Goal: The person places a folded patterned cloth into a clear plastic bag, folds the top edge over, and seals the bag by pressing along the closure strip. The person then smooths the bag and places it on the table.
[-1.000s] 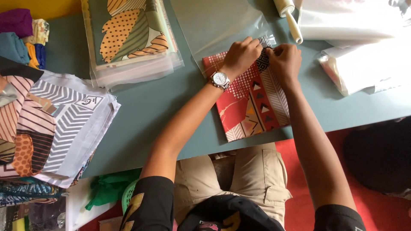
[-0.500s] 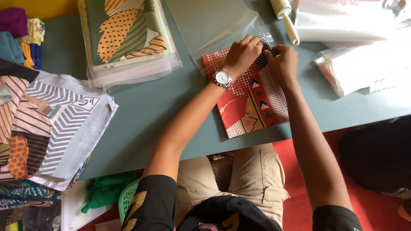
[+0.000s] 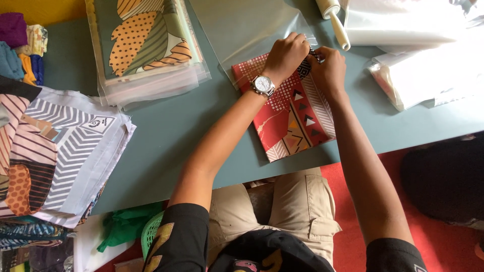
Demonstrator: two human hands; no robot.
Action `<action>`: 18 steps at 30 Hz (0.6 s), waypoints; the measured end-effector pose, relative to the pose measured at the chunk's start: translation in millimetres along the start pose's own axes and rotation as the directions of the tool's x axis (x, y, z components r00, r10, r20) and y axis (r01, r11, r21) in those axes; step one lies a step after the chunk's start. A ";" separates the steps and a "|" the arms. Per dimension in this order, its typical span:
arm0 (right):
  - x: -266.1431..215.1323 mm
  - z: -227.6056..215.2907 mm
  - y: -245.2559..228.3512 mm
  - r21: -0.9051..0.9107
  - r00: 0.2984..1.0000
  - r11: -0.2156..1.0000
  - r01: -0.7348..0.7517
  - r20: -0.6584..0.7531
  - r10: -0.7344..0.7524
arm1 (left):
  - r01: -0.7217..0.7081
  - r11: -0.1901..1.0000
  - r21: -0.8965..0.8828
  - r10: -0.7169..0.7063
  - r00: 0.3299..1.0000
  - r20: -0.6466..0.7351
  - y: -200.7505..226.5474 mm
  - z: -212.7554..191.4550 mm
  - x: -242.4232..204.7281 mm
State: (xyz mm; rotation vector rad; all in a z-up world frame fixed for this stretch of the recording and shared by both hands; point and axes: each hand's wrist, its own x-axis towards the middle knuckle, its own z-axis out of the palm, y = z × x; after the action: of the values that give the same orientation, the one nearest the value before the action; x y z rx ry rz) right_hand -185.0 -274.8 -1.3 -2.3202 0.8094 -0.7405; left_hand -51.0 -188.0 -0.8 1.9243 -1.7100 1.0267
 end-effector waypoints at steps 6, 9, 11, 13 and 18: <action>3.7 3.3 4.2 0.005 0.999 0.999 -0.053 -0.004 0.053 | -0.013 1.000 0.015 0.013 1.000 -0.002 4.7 -14.8 0.8; 10.8 7.9 9.7 0.003 0.996 0.996 -0.091 -0.014 0.091 | -0.029 0.999 0.037 0.030 0.999 -0.044 6.4 -17.4 -1.9; 9.9 5.0 2.5 0.051 0.996 0.996 -0.079 -0.046 0.081 | -0.018 1.000 0.024 0.019 0.999 -0.038 6.1 -22.2 -1.6; 7.3 -0.3 -5.8 0.098 0.994 0.993 -0.065 -0.078 0.072 | -0.006 1.000 0.013 0.006 0.999 -0.033 5.6 -25.5 -0.4; 9.3 -0.3 -0.9 0.057 0.990 0.995 0.087 -0.120 -0.080 | -0.028 1.000 -0.004 0.028 0.996 -0.087 5.4 -36.8 0.7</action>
State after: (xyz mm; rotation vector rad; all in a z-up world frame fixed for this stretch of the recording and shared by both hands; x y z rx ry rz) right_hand -178.7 -280.7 2.3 -2.2831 0.7325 -0.9337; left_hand -66.3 -164.1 23.2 1.8292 -1.6944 1.0983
